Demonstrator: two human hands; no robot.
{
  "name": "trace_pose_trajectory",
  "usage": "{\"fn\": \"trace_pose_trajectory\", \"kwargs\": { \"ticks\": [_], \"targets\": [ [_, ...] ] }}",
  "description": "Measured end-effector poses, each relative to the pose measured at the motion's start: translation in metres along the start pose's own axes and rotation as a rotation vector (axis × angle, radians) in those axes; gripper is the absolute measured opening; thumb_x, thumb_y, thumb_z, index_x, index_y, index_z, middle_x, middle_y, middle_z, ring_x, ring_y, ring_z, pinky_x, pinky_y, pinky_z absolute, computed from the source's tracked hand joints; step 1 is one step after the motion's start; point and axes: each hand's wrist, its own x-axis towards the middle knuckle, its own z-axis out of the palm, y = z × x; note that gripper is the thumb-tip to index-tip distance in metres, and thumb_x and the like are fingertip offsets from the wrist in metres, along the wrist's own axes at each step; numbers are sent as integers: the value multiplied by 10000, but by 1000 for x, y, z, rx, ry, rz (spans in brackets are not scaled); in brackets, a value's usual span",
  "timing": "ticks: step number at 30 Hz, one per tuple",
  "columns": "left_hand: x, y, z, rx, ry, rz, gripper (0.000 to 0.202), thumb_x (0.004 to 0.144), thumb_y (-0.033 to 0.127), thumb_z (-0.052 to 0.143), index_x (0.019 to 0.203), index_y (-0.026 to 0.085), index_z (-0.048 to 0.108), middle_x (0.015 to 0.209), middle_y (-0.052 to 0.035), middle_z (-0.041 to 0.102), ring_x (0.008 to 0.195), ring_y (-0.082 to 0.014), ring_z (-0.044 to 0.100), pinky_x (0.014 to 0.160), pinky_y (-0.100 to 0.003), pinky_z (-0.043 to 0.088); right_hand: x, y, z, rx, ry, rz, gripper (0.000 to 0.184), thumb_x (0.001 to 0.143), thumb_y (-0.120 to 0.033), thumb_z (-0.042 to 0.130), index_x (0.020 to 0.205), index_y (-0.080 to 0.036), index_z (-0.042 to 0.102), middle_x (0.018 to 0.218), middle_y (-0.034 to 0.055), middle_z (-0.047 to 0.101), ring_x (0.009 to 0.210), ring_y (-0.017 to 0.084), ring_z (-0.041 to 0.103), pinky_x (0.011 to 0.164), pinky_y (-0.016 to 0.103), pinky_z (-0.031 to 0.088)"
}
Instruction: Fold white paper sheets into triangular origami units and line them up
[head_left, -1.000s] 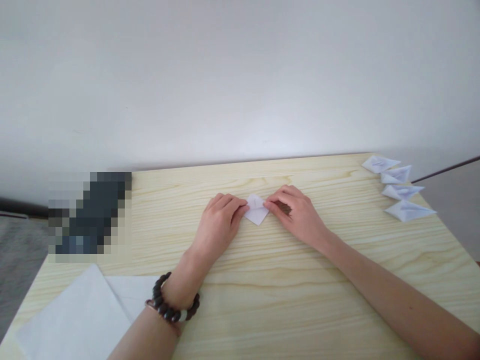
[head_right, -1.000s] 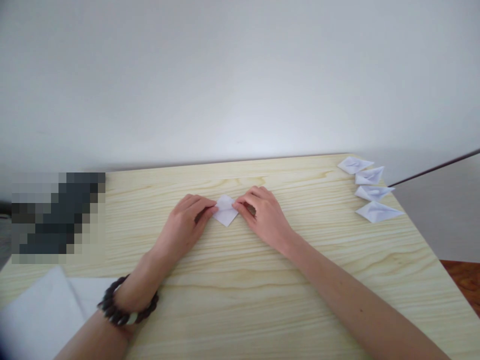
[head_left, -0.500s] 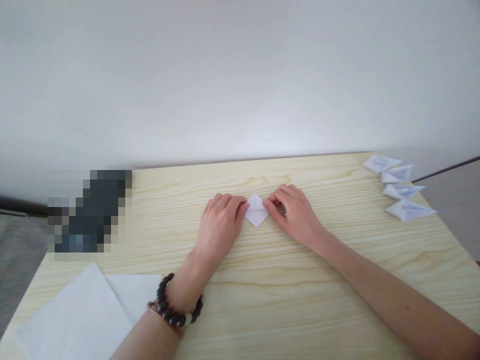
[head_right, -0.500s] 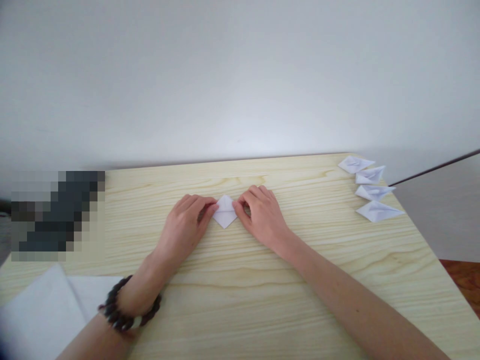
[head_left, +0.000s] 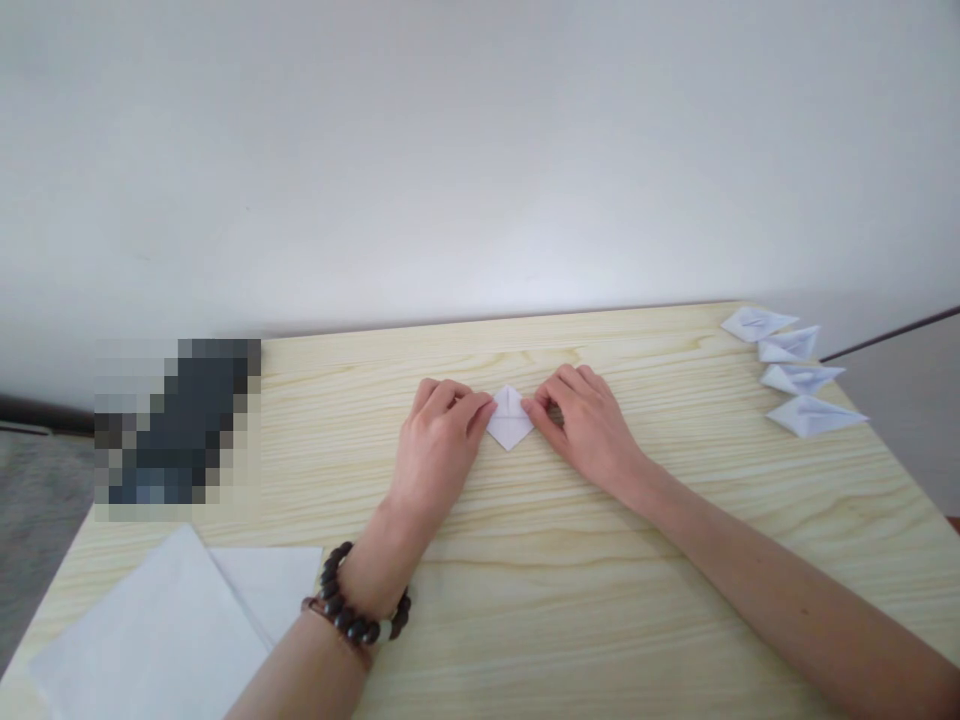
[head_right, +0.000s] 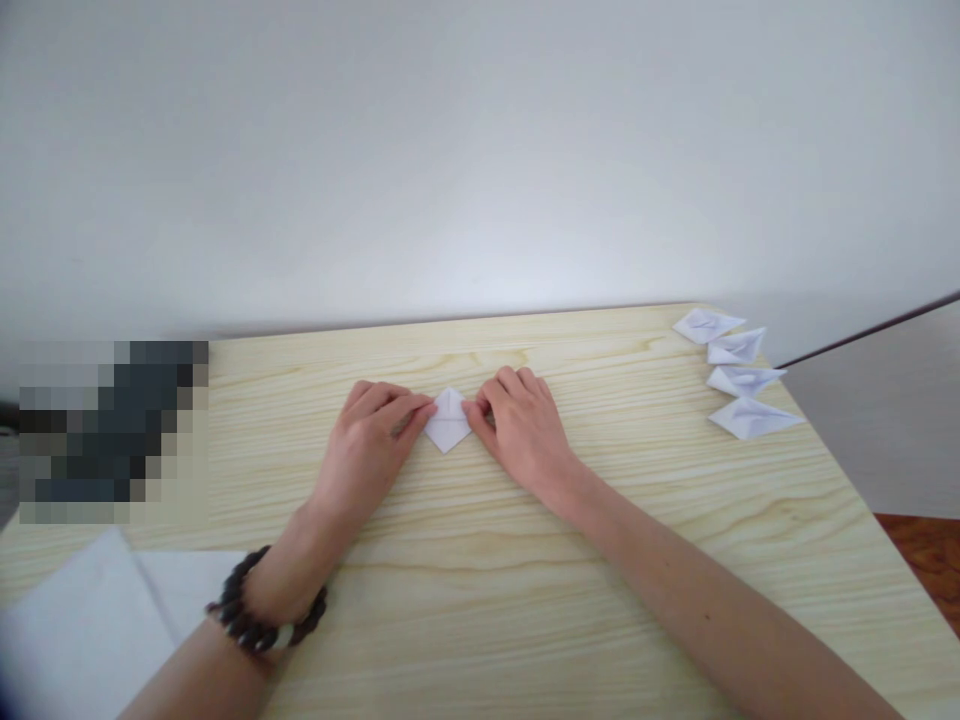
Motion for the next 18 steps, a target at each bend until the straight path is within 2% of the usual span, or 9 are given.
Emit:
{"fn": "trace_pose_trajectory", "kwargs": {
  "ticks": [4, 8, 12, 18],
  "targets": [
    [1, 0, 1, -6, -7, -26, 139, 904, 234, 567, 858, 190, 691, 826, -55, 652, 853, -200, 547, 755, -332, 504, 0, 2, 2, 20, 6, 5, 213, 923, -316, 517, 746, -200, 547, 805, 66, 585, 796, 231, 510, 725, 378, 413],
    [2, 2, 0, -19, -67, -54, 120, 914, 213, 538, 894, 186, 653, 858, -47, 664, 847, -200, 553, 789, -347, 490, -1, 4, 1, 136, 14, -23, 116, 926, -285, 521, 937, -201, 600, 919, 66, 586, 874, 218, 557, 773, 371, 454],
    [2, 3, -2, -5, -102, -72, 129, 921, 212, 519, 884, 192, 641, 878, -42, 664, 852, -203, 551, 797, -346, 477, -4, 5, -1, 220, -9, -181, 250, 934, -142, 462, 986, -237, 687, 1002, 67, 595, 832, 172, 575, 766, 333, 483],
    [3, 4, -2, 33, -119, -98, 105, 913, 233, 536, 880, 199, 629, 890, -37, 666, 857, -210, 551, 775, -344, 460, -5, 8, -3, 155, -19, -290, 326, 887, -57, 476, 978, -246, 726, 1058, 72, 661, 935, 212, 581, 817, 378, 507]
  ]
}}
